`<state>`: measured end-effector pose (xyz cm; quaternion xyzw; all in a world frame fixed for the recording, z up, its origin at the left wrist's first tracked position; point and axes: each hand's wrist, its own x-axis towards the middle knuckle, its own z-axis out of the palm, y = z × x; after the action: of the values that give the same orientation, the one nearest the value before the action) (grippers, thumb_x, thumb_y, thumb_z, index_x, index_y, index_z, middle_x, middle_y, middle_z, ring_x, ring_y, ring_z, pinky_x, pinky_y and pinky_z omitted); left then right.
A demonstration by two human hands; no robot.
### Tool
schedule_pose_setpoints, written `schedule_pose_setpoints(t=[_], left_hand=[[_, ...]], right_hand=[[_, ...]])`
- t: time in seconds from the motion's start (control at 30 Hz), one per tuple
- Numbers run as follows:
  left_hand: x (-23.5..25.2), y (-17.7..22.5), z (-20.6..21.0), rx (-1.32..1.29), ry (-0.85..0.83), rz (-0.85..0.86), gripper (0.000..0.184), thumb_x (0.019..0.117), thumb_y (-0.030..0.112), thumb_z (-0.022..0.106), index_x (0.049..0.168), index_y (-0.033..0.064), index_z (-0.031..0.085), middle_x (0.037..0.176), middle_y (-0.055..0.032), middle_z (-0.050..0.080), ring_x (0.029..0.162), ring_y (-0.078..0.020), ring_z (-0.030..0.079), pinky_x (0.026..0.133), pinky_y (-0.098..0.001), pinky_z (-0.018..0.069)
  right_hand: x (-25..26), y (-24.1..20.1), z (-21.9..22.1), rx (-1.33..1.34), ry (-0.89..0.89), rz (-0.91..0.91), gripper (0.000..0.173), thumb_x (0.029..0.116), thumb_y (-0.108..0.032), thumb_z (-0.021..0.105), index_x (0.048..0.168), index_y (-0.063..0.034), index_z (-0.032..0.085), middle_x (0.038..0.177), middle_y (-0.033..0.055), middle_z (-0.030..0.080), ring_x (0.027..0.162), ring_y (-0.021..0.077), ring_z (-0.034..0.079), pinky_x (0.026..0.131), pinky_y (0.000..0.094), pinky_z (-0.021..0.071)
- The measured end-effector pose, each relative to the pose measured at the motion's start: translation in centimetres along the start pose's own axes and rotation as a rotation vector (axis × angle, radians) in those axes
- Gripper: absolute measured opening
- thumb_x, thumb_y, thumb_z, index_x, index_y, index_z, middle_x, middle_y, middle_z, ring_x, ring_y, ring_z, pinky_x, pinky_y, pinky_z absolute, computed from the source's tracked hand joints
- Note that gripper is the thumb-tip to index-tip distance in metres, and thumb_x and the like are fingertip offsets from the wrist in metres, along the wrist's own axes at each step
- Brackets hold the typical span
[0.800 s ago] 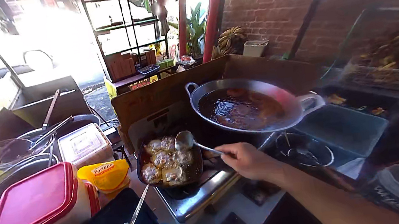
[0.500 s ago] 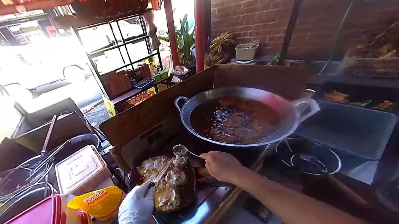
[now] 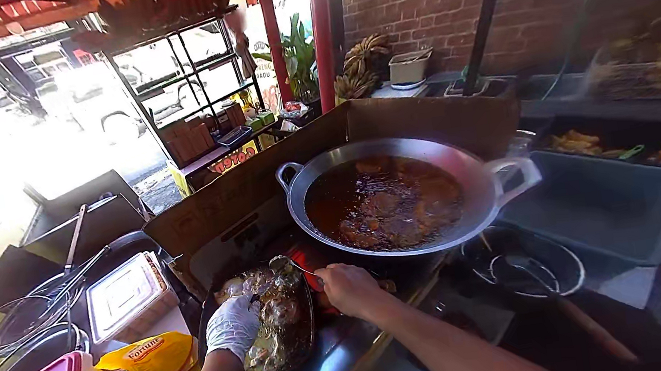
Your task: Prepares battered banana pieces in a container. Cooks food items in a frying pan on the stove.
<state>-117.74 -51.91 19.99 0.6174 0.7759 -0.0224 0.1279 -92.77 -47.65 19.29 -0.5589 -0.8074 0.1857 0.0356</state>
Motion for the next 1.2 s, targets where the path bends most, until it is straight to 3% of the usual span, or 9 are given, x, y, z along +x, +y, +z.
schedule_pose_setpoints(t=[0.27, 0.5, 0.73, 0.97, 1.2], left_hand=[[-0.7, 0.3, 0.9, 0.047, 0.179, 0.004, 0.042, 0.1074, 0.040, 0.042, 0.146, 0.0306, 0.057, 0.132, -0.0055, 0.068, 0.119, -0.0266, 0.066, 0.100, -0.0513, 0.0531], [-0.9, 1.4, -0.4, 0.152, 0.043, -0.050, 0.041, 0.1058, 0.035, 0.044, 0.145, 0.0293, 0.057, 0.128, -0.0086, 0.069, 0.116, -0.0306, 0.067, 0.096, -0.0545, 0.0543], [-1.4, 1.1, -0.8, 0.125, 0.187, -0.048, 0.039, 0.1065, 0.036, 0.044, 0.141, 0.0297, 0.060, 0.124, -0.0077, 0.070, 0.111, -0.0286, 0.069, 0.091, -0.0520, 0.0570], [-1.5, 1.0, -0.9, 0.140, 0.069, -0.032, 0.041, 0.1065, 0.036, 0.043, 0.144, 0.0264, 0.058, 0.128, -0.0085, 0.069, 0.117, -0.0301, 0.067, 0.096, -0.0539, 0.0541], [-1.2, 1.5, -0.8, 0.098, 0.123, -0.010, 0.041, 0.1066, 0.038, 0.042, 0.142, 0.0277, 0.060, 0.128, -0.0062, 0.069, 0.117, -0.0274, 0.067, 0.097, -0.0527, 0.0541]], right_hand=[[0.0, 0.0, 0.4, 0.035, 0.007, 0.016, 0.038, 0.1017, -0.017, 0.049, 0.135, -0.0209, 0.067, 0.124, 0.0094, 0.069, 0.113, 0.0293, 0.068, 0.092, 0.0530, 0.0568], [0.1, -0.5, 1.0, 0.052, 0.053, 0.011, 0.037, 0.1029, -0.014, 0.048, 0.133, -0.0190, 0.068, 0.120, 0.0100, 0.069, 0.109, 0.0288, 0.069, 0.089, 0.0510, 0.0579], [0.1, -0.6, 1.1, 0.081, 0.070, 0.023, 0.036, 0.1039, -0.015, 0.047, 0.132, -0.0188, 0.068, 0.118, 0.0102, 0.069, 0.109, 0.0287, 0.069, 0.090, 0.0499, 0.0581], [-0.2, -0.5, 1.4, 0.178, 0.195, 0.007, 0.039, 0.1066, -0.019, 0.045, 0.142, -0.0207, 0.063, 0.122, 0.0109, 0.069, 0.110, 0.0281, 0.069, 0.091, 0.0492, 0.0581], [-0.4, -0.4, 0.6, 0.348, 0.232, -0.050, 0.038, 0.1068, -0.021, 0.047, 0.141, -0.0166, 0.064, 0.119, 0.0099, 0.071, 0.111, 0.0238, 0.068, 0.098, 0.0452, 0.0555]])
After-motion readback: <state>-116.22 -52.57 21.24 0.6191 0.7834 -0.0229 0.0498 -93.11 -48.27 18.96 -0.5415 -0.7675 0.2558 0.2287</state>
